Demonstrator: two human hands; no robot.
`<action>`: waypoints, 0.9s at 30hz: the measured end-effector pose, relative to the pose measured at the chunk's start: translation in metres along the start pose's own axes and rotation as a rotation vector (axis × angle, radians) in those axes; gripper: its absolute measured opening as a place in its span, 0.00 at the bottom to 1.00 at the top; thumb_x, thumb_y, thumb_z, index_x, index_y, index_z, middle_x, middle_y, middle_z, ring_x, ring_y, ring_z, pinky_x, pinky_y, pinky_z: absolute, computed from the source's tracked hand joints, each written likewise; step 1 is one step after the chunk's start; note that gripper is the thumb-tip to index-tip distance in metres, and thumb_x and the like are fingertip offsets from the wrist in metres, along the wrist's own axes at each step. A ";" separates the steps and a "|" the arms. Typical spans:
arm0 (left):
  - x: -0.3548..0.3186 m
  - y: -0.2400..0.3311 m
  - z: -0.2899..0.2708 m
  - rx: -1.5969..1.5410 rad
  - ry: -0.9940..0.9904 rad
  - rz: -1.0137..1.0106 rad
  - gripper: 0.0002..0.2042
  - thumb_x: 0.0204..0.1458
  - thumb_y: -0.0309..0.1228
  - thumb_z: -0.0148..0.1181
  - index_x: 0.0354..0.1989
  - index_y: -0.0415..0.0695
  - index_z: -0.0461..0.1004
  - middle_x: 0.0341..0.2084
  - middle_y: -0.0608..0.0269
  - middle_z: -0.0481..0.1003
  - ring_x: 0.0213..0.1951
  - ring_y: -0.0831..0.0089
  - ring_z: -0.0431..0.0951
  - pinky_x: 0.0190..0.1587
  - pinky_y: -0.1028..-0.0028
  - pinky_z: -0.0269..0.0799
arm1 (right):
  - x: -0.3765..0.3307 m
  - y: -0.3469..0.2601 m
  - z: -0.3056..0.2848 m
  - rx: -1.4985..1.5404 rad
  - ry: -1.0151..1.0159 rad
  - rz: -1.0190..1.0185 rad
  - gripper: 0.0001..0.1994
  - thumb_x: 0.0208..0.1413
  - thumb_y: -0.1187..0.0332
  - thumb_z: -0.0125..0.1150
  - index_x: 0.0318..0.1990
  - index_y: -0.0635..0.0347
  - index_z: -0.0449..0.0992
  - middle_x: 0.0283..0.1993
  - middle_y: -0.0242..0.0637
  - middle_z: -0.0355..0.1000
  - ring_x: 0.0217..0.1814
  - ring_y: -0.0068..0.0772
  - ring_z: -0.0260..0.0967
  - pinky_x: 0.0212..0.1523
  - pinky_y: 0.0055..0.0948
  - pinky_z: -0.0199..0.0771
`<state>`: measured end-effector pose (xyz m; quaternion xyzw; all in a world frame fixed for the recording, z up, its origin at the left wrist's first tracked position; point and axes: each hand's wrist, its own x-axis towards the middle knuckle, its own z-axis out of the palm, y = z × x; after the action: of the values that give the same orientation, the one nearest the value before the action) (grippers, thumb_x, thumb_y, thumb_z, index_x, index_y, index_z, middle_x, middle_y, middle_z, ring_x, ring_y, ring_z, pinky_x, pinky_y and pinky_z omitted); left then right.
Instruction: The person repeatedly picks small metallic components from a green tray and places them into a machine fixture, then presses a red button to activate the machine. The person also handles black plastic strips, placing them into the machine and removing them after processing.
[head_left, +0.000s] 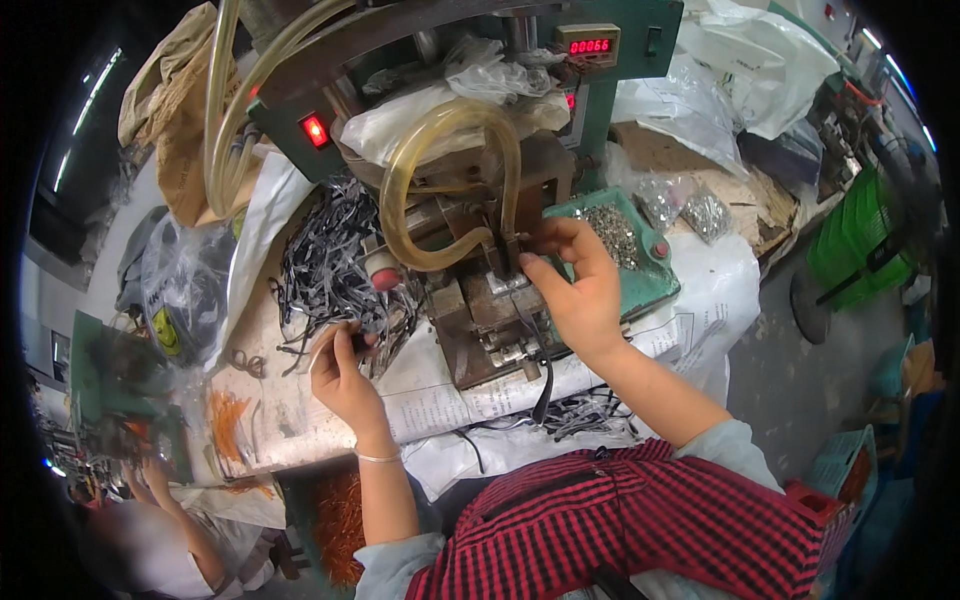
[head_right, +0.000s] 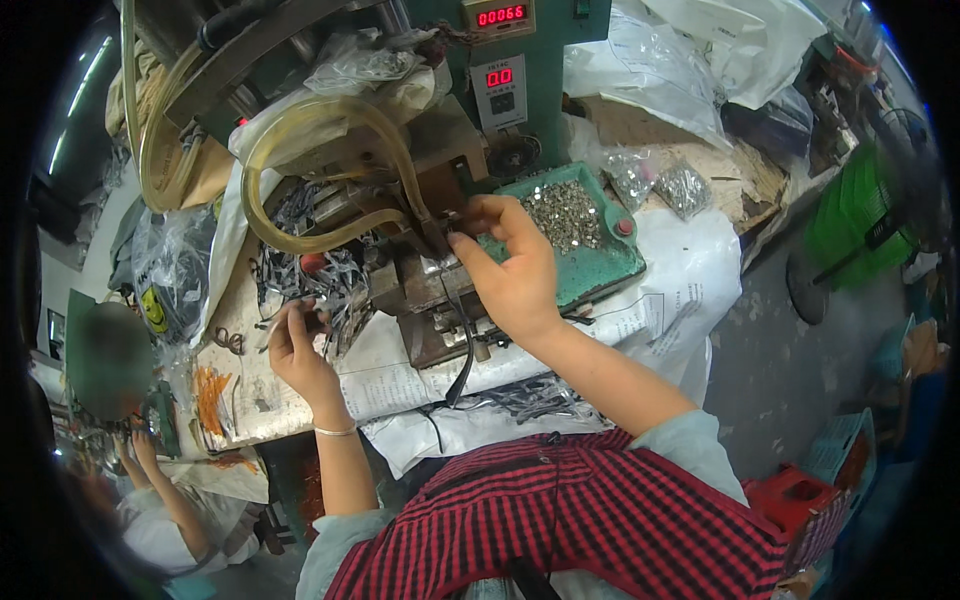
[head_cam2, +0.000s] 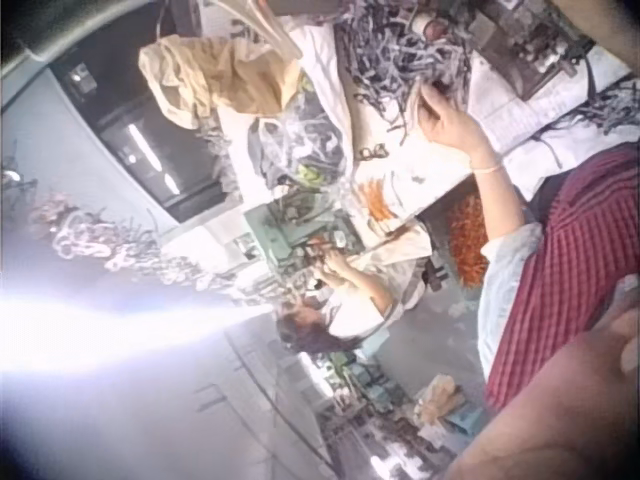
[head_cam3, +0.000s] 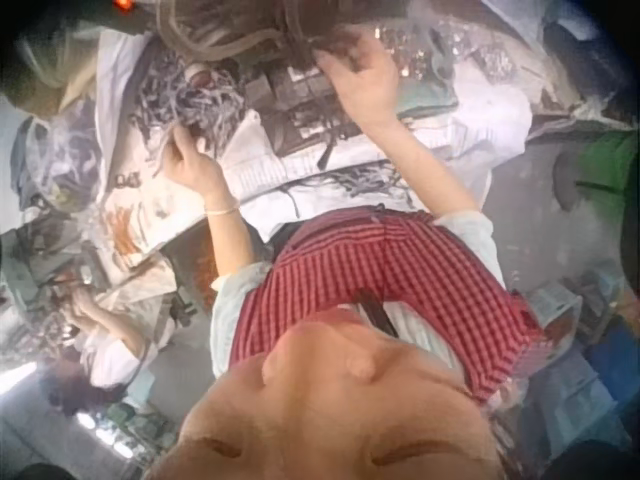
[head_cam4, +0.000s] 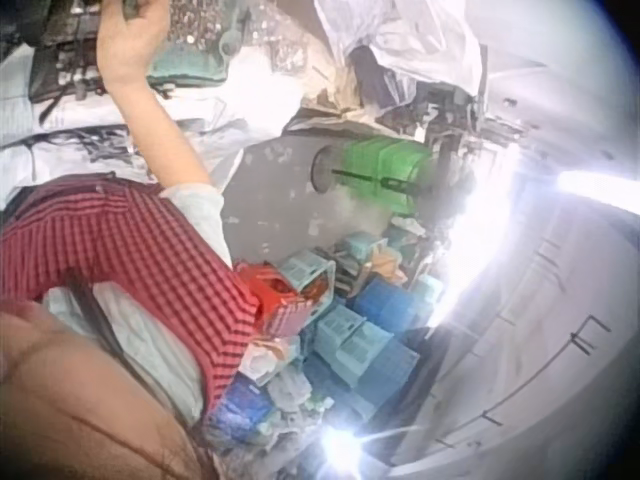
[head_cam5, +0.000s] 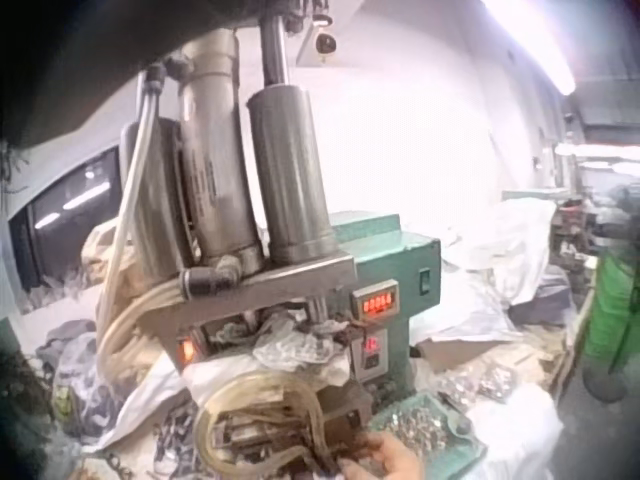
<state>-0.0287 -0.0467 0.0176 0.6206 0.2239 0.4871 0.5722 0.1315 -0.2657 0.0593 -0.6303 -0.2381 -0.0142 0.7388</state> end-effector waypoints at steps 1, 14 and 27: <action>0.000 0.019 0.015 -0.086 -0.057 0.097 0.08 0.67 0.22 0.53 0.46 0.32 0.77 0.39 0.51 0.81 0.32 0.70 0.82 0.34 0.76 0.80 | 0.001 -0.001 0.001 0.056 -0.025 0.025 0.17 0.58 0.79 0.66 0.53 0.65 0.72 0.48 0.35 0.76 0.49 0.24 0.73 0.55 0.26 0.71; -0.016 0.101 0.078 0.440 -0.650 1.073 0.12 0.46 0.19 0.66 0.40 0.39 0.82 0.40 0.53 0.84 0.26 0.70 0.80 0.30 0.72 0.73 | -0.007 -0.050 -0.026 -0.159 -0.286 -0.035 0.29 0.55 0.76 0.61 0.67 0.65 0.67 0.60 0.53 0.75 0.61 0.47 0.76 0.62 0.39 0.74; -0.035 0.069 0.102 0.440 -0.690 1.183 0.15 0.42 0.24 0.75 0.41 0.46 0.84 0.39 0.57 0.85 0.20 0.75 0.74 0.21 0.76 0.65 | 0.012 0.040 -0.129 -0.608 0.112 -0.087 0.08 0.59 0.77 0.60 0.45 0.63 0.81 0.45 0.39 0.81 0.46 0.32 0.78 0.49 0.30 0.75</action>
<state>0.0256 -0.1428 0.0826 0.8575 -0.2505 0.4352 0.1121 0.1984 -0.3751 0.0147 -0.8097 -0.2086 -0.1514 0.5272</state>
